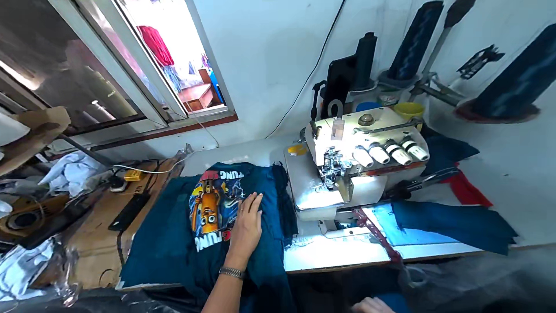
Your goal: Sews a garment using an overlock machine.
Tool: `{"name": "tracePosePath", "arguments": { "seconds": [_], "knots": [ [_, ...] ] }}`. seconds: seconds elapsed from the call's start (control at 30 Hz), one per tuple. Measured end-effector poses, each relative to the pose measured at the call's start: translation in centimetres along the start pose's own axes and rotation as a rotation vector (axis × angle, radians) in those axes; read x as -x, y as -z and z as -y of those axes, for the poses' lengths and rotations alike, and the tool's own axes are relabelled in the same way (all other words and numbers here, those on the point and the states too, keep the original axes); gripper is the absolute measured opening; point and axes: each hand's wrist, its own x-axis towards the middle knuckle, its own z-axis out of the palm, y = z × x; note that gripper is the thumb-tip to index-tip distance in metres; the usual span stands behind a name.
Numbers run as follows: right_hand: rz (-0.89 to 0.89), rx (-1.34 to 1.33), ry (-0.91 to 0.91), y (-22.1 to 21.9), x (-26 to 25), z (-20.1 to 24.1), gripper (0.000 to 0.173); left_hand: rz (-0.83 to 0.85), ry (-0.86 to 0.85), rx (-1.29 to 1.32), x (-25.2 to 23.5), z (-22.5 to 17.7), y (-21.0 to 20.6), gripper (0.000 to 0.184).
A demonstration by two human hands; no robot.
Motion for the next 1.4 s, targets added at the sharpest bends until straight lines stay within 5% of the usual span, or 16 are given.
{"name": "tracePosePath", "arguments": {
  "seconds": [0.1,0.2,0.3,0.43,0.57,0.7,0.83,1.03,1.27,1.4],
  "knots": [
    [-0.287,-0.029,-0.022,0.3,2.3,-2.3,0.024,-0.073,-0.022,0.225,1.1,-1.8,1.3,0.03],
    [-0.567,-0.133,-0.09,-0.4,3.6,-3.4,0.026,0.339,-0.157,0.558,4.5,-8.8,2.2,0.019],
    [-0.742,-0.317,-0.197,-1.2,3.3,-4.4,0.028,0.805,-0.417,0.836,9.3,-14.3,-2.2,0.01],
    [-0.774,-0.497,-0.238,-1.2,3.1,-5.3,0.03,0.999,-0.489,0.727,13.3,-18.4,-7.6,0.028],
    [-0.797,-0.459,-0.28,-1.7,4.0,-5.7,0.028,1.099,-0.529,0.609,13.1,-20.7,-7.7,0.031],
    [-0.609,-0.427,-0.496,-1.0,4.6,-4.9,0.034,1.184,-0.524,0.544,13.1,-21.7,-7.8,0.018],
    [-0.62,-0.516,-0.471,0.4,4.4,-4.0,0.04,1.176,-0.415,0.721,12.6,-21.4,-8.1,0.013],
    [-0.639,-0.346,-0.437,1.3,5.2,-4.4,0.025,1.327,-0.428,0.786,10.5,-21.9,-8.7,0.012],
    [-0.505,-0.64,-0.53,0.3,8.1,-3.2,0.018,1.313,-0.303,0.971,11.6,-20.4,-9.8,0.014],
    [-0.53,-0.708,-0.552,0.4,8.4,-3.3,0.018,1.248,-0.435,0.663,12.2,-23.0,-8.2,0.026]
  ]
}}
